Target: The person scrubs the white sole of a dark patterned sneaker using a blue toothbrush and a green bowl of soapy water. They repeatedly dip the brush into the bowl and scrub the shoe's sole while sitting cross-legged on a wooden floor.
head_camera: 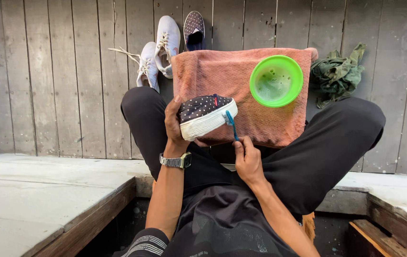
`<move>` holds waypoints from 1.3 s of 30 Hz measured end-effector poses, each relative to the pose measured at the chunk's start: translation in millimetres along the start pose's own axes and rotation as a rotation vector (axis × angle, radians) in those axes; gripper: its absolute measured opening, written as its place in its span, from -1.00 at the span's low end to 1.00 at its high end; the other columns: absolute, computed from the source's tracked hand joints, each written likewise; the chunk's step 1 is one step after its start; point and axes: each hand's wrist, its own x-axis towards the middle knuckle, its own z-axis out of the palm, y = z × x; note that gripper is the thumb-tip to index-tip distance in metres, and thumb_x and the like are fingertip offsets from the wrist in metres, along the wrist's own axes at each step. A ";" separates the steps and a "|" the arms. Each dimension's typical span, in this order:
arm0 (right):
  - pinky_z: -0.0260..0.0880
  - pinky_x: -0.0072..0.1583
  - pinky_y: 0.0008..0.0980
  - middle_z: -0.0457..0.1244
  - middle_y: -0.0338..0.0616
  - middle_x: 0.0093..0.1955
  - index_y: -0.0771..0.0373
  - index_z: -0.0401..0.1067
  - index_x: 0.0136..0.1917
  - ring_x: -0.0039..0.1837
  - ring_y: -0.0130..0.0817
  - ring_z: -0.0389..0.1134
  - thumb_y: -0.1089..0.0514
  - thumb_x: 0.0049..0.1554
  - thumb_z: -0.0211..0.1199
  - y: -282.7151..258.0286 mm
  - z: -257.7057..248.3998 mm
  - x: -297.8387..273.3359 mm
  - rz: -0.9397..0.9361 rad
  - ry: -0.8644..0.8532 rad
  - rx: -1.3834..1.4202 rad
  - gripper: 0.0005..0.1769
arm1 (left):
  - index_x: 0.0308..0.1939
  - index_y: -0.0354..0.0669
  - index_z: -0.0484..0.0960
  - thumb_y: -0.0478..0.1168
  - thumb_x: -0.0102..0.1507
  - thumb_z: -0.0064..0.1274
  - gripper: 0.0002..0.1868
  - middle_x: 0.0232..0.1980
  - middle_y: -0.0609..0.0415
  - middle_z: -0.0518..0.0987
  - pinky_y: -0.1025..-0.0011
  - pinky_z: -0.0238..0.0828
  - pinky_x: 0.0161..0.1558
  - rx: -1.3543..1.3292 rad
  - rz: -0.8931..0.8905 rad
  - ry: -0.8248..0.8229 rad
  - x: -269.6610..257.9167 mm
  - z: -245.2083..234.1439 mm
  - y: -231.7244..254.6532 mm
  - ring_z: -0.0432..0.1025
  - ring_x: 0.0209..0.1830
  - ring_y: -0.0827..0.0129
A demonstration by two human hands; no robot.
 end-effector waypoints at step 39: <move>0.41 -0.14 -0.13 0.28 0.06 -0.41 0.08 0.47 -0.10 -0.29 0.05 0.39 0.01 0.36 0.00 2.6 0.1 7.7 0.063 0.072 0.013 -0.70 | -0.56 -0.16 0.46 -0.16 0.35 -0.07 -0.63 -0.62 -0.12 0.49 0.51 0.29 -0.65 -0.467 -0.388 0.182 -1.6 1.0 8.2 0.44 -0.73 0.32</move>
